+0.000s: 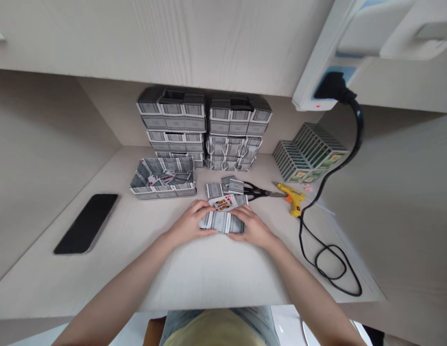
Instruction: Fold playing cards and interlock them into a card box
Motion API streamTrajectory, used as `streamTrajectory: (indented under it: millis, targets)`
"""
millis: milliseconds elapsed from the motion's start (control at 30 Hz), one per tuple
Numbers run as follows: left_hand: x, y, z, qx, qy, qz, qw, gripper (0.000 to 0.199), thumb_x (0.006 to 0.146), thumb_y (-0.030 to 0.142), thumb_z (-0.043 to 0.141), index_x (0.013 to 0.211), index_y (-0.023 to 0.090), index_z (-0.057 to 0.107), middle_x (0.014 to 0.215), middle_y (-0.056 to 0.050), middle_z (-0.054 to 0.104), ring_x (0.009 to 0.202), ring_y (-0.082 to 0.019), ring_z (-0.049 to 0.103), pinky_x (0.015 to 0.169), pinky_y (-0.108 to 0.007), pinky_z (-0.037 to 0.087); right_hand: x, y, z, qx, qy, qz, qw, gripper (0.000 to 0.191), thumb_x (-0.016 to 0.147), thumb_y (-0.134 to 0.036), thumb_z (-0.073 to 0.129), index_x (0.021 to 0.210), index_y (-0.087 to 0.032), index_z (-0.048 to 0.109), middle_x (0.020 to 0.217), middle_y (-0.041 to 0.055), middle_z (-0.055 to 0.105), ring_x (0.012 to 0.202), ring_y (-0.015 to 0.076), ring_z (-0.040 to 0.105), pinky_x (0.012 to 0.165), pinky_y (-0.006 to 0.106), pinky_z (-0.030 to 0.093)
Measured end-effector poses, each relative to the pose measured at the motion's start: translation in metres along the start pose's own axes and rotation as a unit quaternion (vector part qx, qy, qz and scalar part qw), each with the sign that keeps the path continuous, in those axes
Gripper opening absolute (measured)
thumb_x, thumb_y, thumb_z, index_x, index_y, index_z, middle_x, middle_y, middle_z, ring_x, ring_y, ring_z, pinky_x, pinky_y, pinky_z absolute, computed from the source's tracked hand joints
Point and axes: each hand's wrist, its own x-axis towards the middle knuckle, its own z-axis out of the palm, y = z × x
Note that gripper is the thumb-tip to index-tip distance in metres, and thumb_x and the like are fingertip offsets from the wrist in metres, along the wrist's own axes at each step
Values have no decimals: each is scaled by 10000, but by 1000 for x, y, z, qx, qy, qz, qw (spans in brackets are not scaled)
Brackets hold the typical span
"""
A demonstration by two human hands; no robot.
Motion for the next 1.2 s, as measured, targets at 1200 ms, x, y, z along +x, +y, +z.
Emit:
streamTrajectory:
  millis: [1200]
  targets:
    - [2, 11, 5, -45, -13, -8, 999, 562, 640, 412, 691, 1109, 209, 457, 1066, -74, 509, 1024, -224, 438, 882, -382, 395, 0, -1, 2, -44, 18, -5, 999, 543, 629, -379, 696, 1119, -199, 545, 921, 78, 637, 867, 235, 516, 770, 378, 431]
